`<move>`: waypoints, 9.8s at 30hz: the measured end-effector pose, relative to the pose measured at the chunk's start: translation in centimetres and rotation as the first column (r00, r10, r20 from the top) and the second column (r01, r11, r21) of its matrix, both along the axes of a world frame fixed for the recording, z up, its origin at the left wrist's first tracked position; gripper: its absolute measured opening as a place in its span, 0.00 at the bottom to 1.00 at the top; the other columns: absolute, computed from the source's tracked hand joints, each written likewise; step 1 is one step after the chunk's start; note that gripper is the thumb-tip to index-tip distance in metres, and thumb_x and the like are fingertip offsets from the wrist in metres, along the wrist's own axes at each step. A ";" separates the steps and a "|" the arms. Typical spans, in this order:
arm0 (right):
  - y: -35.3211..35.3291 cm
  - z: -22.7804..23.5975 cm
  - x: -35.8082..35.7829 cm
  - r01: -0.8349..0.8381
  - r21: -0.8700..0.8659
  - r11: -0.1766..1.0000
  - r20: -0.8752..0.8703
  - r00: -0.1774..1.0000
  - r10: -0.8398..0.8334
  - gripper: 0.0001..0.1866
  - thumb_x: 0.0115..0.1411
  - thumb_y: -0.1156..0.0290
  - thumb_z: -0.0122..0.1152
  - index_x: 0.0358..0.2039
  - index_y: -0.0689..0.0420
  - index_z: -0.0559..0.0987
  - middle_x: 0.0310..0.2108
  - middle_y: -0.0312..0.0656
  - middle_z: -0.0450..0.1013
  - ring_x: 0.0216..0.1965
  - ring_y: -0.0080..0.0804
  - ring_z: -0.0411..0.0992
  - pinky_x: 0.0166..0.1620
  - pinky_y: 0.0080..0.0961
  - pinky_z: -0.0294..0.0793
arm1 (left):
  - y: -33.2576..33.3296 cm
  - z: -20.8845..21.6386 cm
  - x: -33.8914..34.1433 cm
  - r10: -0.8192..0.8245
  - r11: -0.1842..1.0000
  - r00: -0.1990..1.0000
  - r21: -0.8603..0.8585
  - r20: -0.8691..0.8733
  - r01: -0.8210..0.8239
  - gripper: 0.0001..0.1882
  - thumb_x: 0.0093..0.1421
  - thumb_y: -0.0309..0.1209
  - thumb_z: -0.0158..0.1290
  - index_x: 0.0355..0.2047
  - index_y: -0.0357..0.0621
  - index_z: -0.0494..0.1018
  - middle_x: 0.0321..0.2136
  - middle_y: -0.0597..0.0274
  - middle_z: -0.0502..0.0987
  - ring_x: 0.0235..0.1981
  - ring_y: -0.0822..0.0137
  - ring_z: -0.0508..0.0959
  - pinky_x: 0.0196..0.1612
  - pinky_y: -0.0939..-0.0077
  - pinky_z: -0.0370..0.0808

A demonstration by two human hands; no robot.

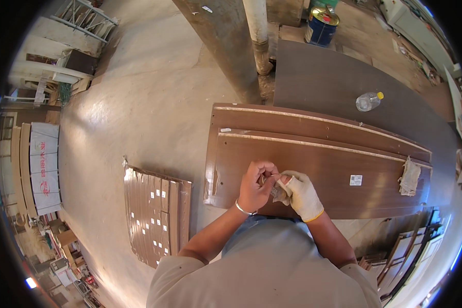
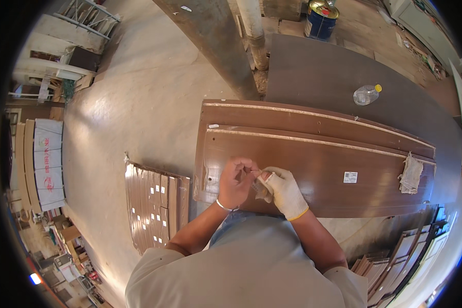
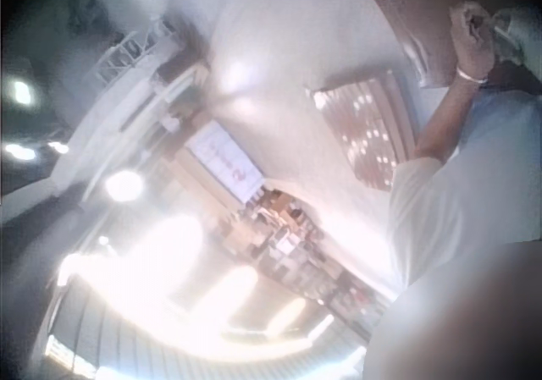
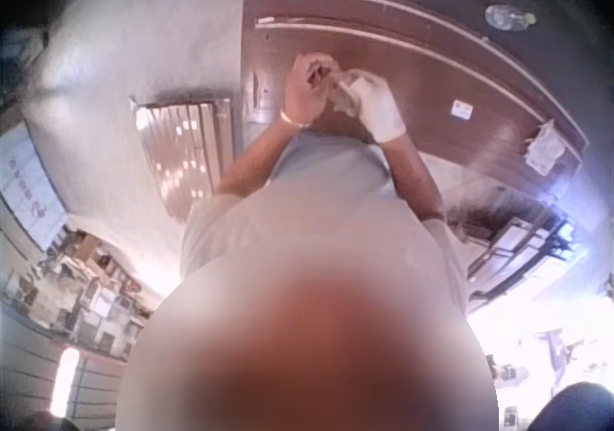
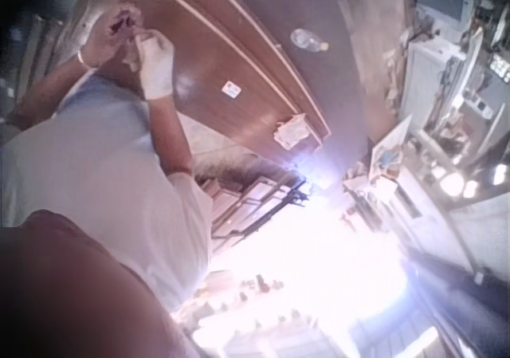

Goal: The person sprays a liquid onto a brown wooden panel, wipes it with a cloth, and applies masking tape along the edges. The person repeats this process on multiple panels, handling each one individually and placing them on a workbench.

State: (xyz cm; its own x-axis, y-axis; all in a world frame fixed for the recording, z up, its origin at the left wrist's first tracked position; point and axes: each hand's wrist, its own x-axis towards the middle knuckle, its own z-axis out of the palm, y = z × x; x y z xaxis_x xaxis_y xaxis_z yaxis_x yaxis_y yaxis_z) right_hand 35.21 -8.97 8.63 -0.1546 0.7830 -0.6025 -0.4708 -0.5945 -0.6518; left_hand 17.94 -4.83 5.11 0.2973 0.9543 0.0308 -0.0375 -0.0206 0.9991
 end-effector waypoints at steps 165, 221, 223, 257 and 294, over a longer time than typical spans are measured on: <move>-2.1 -3.9 0.9 0.275 -0.179 0.945 0.297 0.931 -0.214 0.18 0.72 0.62 0.53 0.42 0.67 0.79 0.23 0.43 0.75 0.24 0.31 0.74 0.39 0.34 0.83 | 28.9 -14.0 -10.3 -0.114 0.988 0.732 0.002 -0.672 0.155 0.07 0.63 0.32 0.66 0.41 0.49 0.88 0.38 0.55 0.88 0.37 0.56 0.85 0.46 0.64 0.80; -49.7 -1.5 33.6 0.872 0.292 0.394 0.336 0.292 -0.895 0.23 0.68 0.80 0.55 0.64 0.62 0.73 0.48 0.42 0.81 0.50 0.28 0.81 0.52 0.26 0.78 | -33.7 0.9 52.0 -0.913 0.233 0.296 0.239 -0.279 0.943 0.13 0.66 0.23 0.59 0.50 0.35 0.81 0.45 0.51 0.83 0.42 0.59 0.84 0.49 0.67 0.81; -49.4 0.2 36.0 0.840 0.279 0.465 0.412 0.332 -0.848 0.24 0.67 0.81 0.55 0.64 0.62 0.74 0.48 0.41 0.81 0.49 0.28 0.81 0.52 0.26 0.78 | -33.4 2.4 54.1 -0.925 0.182 0.260 0.280 -0.276 0.943 0.14 0.65 0.24 0.61 0.50 0.36 0.81 0.44 0.52 0.82 0.41 0.59 0.83 0.48 0.67 0.80; -57.2 -4.4 59.3 0.176 0.355 0.918 0.744 0.541 -0.392 0.20 0.62 0.73 0.60 0.55 0.55 0.74 0.37 0.58 0.79 0.41 0.66 0.77 0.42 0.59 0.76 | -48.0 0.9 66.0 -0.363 0.729 0.791 0.378 -0.493 0.571 0.09 0.56 0.21 0.66 0.36 0.42 0.80 0.39 0.59 0.81 0.41 0.54 0.77 0.49 0.60 0.70; -59.8 -2.5 65.3 0.039 0.389 0.920 0.622 0.726 -0.294 0.17 0.63 0.71 0.61 0.52 0.58 0.77 0.37 0.54 0.80 0.37 0.59 0.79 0.39 0.51 0.76 | -51.1 4.1 67.5 -0.436 0.827 0.725 0.080 -0.532 0.556 0.09 0.59 0.17 0.59 0.40 0.38 0.76 0.37 0.56 0.77 0.37 0.61 0.78 0.47 0.67 0.77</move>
